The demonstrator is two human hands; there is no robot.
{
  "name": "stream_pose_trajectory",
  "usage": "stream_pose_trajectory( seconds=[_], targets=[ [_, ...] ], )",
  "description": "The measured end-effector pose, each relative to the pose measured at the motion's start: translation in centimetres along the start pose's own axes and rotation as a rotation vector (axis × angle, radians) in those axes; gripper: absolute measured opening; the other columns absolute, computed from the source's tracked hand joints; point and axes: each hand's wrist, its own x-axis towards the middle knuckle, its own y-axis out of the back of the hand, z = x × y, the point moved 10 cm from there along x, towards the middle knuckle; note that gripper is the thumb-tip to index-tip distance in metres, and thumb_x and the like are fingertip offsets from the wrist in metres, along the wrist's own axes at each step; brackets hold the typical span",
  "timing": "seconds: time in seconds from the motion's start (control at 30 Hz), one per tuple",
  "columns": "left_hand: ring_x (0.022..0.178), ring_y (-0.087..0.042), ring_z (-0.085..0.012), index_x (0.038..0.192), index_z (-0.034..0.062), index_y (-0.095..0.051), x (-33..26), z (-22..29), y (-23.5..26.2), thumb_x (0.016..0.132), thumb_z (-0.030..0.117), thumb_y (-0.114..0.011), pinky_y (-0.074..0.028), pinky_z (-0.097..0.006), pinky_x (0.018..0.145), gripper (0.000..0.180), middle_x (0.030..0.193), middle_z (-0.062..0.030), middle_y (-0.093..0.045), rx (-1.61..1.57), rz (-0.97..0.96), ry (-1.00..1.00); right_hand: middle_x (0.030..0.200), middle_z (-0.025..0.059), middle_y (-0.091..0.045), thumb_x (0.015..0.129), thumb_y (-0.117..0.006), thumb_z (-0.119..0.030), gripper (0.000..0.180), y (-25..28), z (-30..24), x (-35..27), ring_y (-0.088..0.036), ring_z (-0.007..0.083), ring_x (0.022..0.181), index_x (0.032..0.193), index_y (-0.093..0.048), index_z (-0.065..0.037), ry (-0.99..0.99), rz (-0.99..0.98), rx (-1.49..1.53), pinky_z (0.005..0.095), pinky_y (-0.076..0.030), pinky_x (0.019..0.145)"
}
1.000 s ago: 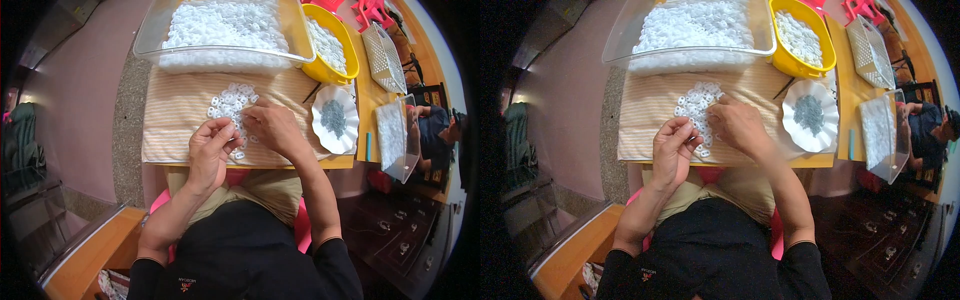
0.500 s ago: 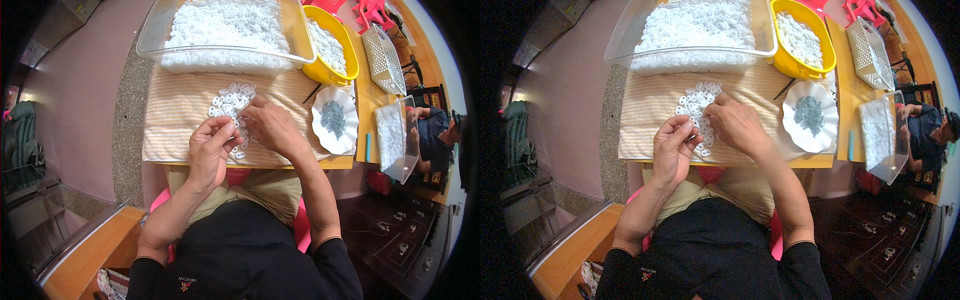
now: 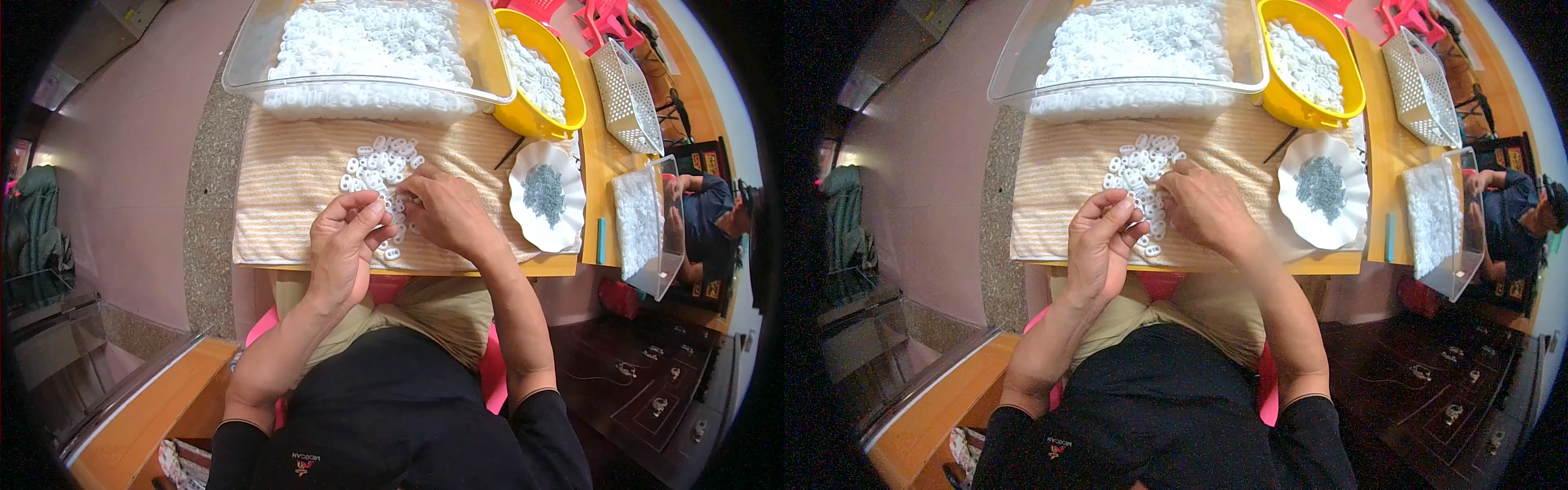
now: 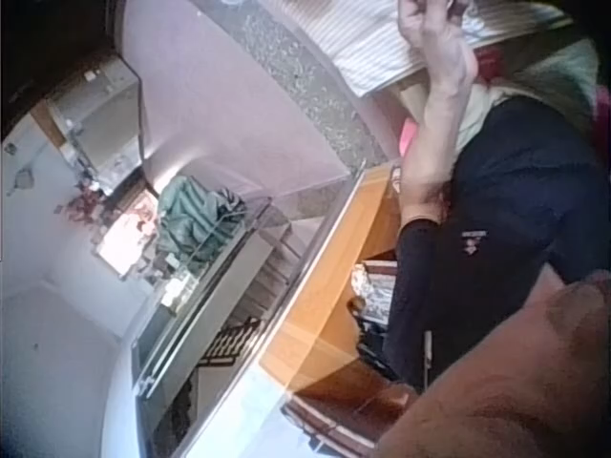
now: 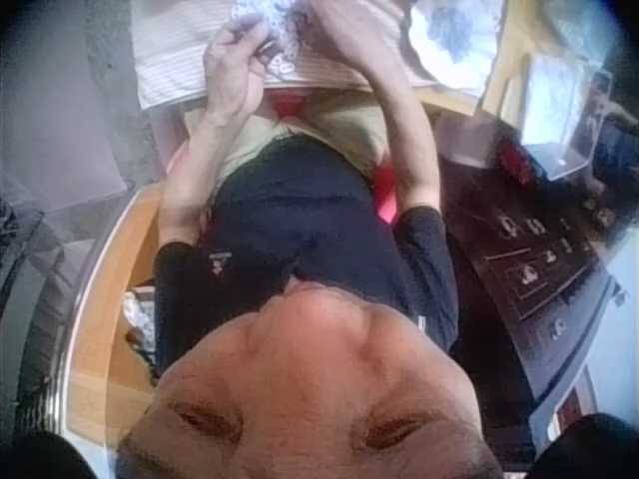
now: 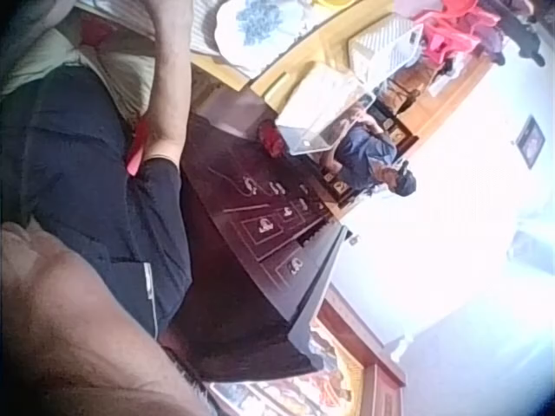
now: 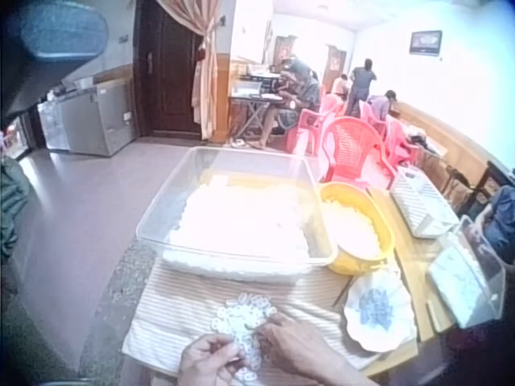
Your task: Assembling small hardware by inserting metal pins into white plastic components.
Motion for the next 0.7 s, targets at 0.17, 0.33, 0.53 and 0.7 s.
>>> stream_pose_trajectory(
  seconds=[0.17, 0.33, 0.53, 0.7],
  targets=[
    [0.080, -0.062, -0.0124, 0.100, 0.0026, -0.061, 0.1, -0.2, 0.1, 0.087, 0.005, -0.064, -0.055, -0.028, 0.072, 0.014, 0.086, -0.0040, -0.061, -0.002, -0.004, 0.005, 0.087, 0.0155, -0.063, 0.079, -0.061, -0.015, 0.021, -0.1, 0.1, -0.3, -0.061, 0.0353, 0.081, 0.095, -0.064, -0.004, -0.023, -0.019, 0.023, 0.0425, -0.047, 0.071],
    [0.079, -0.064, -0.0148, 0.100, 0.0039, -0.061, 0.1, -0.2, 0.1, 0.088, 0.003, -0.061, -0.056, -0.030, 0.072, 0.012, 0.088, -0.0064, -0.063, 0.028, -0.012, 0.007, 0.075, 0.0079, -0.060, 0.083, -0.066, -0.009, 0.024, 1.8, 0.4, -1.7, -0.060, 0.0168, 0.068, 0.105, -0.063, -0.002, -0.009, 0.171, 0.367, 0.0311, -0.047, 0.060],
    [0.078, -0.064, -0.0147, 0.101, 0.0010, -0.061, -0.1, -0.6, -0.3, 0.088, 0.004, -0.062, -0.055, -0.029, 0.074, 0.014, 0.088, -0.0078, -0.064, 0.027, -0.019, 0.040, 0.078, 0.0002, -0.058, 0.086, -0.065, -0.002, 0.026, -0.5, 3.3, -3.7, -0.056, 0.0058, 0.073, 0.112, -0.060, 0.001, -0.244, 0.109, 0.853, 0.0209, -0.049, 0.063],
    [0.079, -0.064, -0.0146, 0.102, 0.0008, -0.061, -0.2, -1.4, -0.3, 0.088, 0.004, -0.062, -0.055, -0.029, 0.075, 0.014, 0.088, -0.0075, -0.064, 0.048, -0.048, 0.057, 0.083, 0.0025, -0.058, 0.085, -0.067, -0.002, 0.030, -0.3, 3.3, -4.5, -0.058, 0.0076, 0.074, 0.113, -0.059, 0.001, -0.208, 0.141, 0.930, 0.0211, -0.050, 0.066]
  ],
)
